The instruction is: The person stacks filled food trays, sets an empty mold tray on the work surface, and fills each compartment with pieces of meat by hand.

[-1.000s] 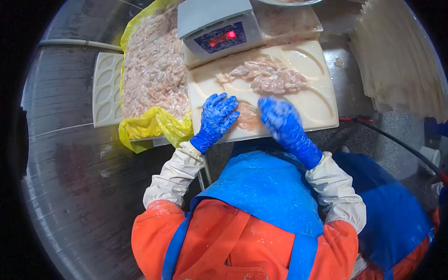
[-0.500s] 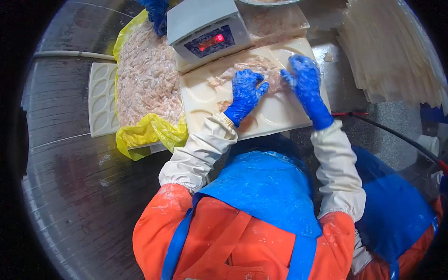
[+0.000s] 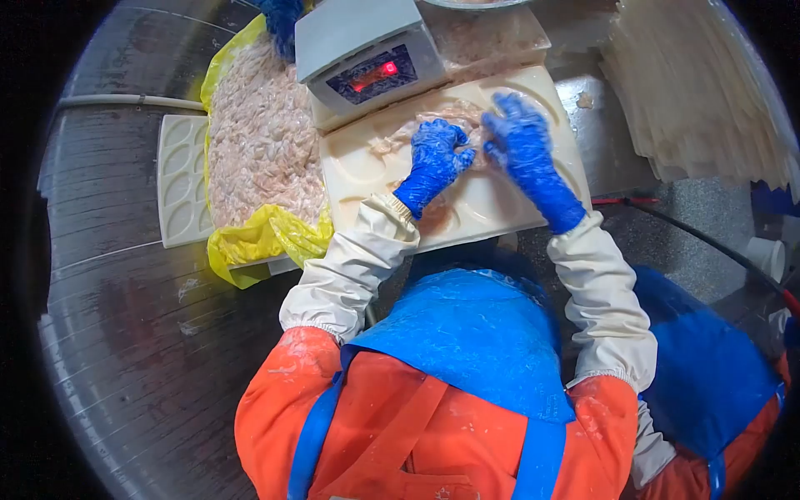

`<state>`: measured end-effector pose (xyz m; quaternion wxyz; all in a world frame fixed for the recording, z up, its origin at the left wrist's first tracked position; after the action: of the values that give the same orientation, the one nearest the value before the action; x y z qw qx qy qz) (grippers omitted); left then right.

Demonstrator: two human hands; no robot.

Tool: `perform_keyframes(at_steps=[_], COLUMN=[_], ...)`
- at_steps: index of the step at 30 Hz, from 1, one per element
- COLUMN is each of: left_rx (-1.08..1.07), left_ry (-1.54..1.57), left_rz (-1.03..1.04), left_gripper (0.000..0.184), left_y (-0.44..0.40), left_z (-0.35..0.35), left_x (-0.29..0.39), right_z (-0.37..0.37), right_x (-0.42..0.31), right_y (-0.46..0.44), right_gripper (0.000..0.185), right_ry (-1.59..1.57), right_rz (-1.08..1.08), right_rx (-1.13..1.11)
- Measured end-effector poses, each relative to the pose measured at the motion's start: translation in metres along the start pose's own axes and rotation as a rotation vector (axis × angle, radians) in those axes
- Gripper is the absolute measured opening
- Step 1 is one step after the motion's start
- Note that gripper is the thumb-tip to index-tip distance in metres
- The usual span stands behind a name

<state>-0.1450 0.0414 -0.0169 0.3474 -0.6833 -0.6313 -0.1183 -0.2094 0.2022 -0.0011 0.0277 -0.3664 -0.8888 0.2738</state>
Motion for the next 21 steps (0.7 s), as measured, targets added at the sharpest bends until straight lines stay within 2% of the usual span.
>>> perform_keyframes(at_steps=[1,2,3,5,7,9,10,11,12,15,17,18,19,20,21], left_rx=[-0.017,-0.016,0.055,0.187,0.255,0.264,0.223,0.179,-0.127,-0.044,0.033,0.093,-0.001,-0.003,0.029], left_ry=[0.069,0.071,0.128,0.176,0.278,0.263,0.231,0.199,0.150,0.023,0.063,0.043,0.090,0.091,0.230], left_rz=[-0.026,-0.021,0.001,0.018,0.044,0.087,0.129,0.171,0.092,0.149,0.070,0.067,-0.048,-0.052,0.108], left_gripper=[0.017,0.017,0.015,0.012,0.011,0.014,0.015,0.017,0.017,0.017,0.016,0.017,0.017,0.017,0.021], left_y=[0.000,0.002,0.004,0.009,0.010,0.007,0.004,0.004,0.004,0.008,0.009,0.007,0.007,0.004,-0.003], left_z=[0.003,0.004,0.000,-0.008,-0.018,-0.029,-0.031,-0.034,-0.022,-0.014,-0.011,-0.021,-0.024,-0.026,-0.035], left_x=[-0.002,-0.003,-0.003,-0.008,-0.007,0.002,0.014,0.026,0.031,0.020,-0.003,-0.002,-0.006,-0.003,0.013], right_z=[0.016,0.031,0.026,0.024,0.018,-0.003,-0.006,0.000,0.003,0.019,0.022,0.014,0.009,0.006,-0.004], right_x=[-0.006,-0.001,0.002,0.011,0.014,0.014,0.009,0.002,-0.008,-0.008,-0.002,0.003,0.006,0.008,-0.001], right_y=[0.004,0.000,-0.006,-0.013,-0.010,-0.015,-0.017,-0.014,-0.012,-0.015,-0.004,-0.004,-0.004,-0.002,-0.003], right_gripper=[0.040,0.030,0.030,0.020,0.018,0.010,0.014,0.015,0.016,0.023,0.027,0.023,0.019,0.016,0.016], right_ry=[0.046,-0.062,-0.059,-0.054,-0.108,-0.180,-0.168,-0.099,-0.029,-0.044,-0.062,-0.181,-0.303,-0.332,-0.334], right_rz=[-0.050,0.003,0.003,0.093,0.119,0.105,0.024,-0.036,-0.094,-0.107,-0.121,-0.049,0.025,0.034,0.037], right_rx=[-0.067,-0.123,-0.121,-0.319,-0.309,0.106,0.229,0.074,-0.080,-0.164,-0.207,-0.152,-0.099,-0.175,-0.177])
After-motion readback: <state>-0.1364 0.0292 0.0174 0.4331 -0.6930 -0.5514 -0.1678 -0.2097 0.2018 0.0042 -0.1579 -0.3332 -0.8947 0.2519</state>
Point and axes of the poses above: each hand's wrist, its own y-axis away from the middle knuckle, its own z-axis out of the palm, x = y × z, the point moved 4 cm from there along -y, towards the middle knuckle, and after that the axes turned 13 degrees about y, right-handed, at the moved point
